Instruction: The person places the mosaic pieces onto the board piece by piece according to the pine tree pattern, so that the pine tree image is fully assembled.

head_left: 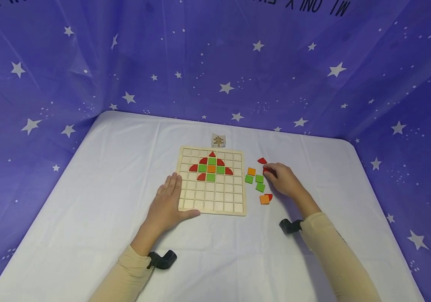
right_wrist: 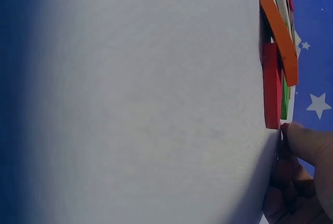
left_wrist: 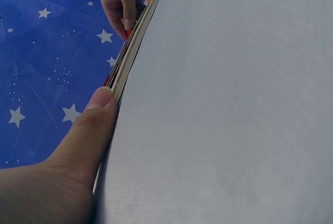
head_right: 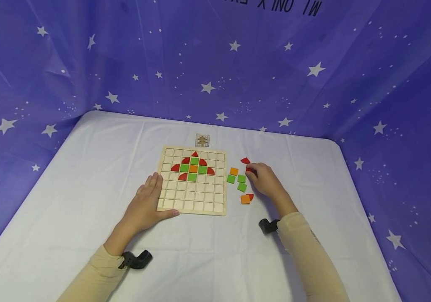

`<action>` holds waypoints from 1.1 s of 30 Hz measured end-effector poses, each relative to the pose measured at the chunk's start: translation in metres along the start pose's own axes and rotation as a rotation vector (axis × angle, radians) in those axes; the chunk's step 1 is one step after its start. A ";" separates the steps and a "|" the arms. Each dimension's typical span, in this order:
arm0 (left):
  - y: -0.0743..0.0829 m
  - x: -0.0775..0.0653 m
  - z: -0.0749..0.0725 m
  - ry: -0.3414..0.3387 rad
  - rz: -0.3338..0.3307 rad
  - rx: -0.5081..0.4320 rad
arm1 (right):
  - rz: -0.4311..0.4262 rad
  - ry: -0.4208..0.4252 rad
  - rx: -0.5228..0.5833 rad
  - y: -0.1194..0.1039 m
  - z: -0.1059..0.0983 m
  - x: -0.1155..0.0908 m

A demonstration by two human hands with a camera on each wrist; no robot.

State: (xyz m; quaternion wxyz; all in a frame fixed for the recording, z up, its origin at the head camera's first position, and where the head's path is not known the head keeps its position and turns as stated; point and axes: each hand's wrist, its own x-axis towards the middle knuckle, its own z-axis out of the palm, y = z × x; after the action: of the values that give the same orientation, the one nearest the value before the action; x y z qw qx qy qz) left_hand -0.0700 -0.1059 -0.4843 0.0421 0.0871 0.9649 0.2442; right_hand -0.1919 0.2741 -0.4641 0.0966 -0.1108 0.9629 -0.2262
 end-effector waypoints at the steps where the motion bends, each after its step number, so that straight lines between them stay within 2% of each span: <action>1: 0.000 0.000 0.000 -0.002 0.000 0.000 | 0.005 -0.001 -0.005 -0.001 0.000 0.000; 5: -0.001 0.000 0.000 -0.007 0.000 -0.001 | 0.013 0.002 -0.015 -0.003 0.000 0.000; 10: -0.001 0.000 -0.001 -0.011 -0.003 -0.001 | -0.009 0.054 -0.014 -0.011 0.001 0.001; 15: -0.001 0.000 -0.001 -0.011 -0.005 -0.008 | -0.095 0.067 0.028 -0.044 0.007 -0.002; 22: 0.000 -0.001 0.000 -0.012 0.003 -0.005 | -0.230 0.002 0.051 -0.094 0.032 -0.010; 27: 0.002 0.000 -0.001 -0.002 0.014 -0.002 | -0.280 -0.016 -0.003 -0.108 0.049 -0.009; 33: 0.000 0.000 -0.001 0.000 0.011 0.006 | -0.324 0.034 -0.072 -0.114 0.060 -0.005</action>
State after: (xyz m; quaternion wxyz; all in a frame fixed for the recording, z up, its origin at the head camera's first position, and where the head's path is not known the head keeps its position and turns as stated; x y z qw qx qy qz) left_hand -0.0701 -0.1067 -0.4835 0.0406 0.0927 0.9651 0.2414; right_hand -0.1534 0.1512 -0.4641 0.0387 -0.2640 0.9415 -0.2059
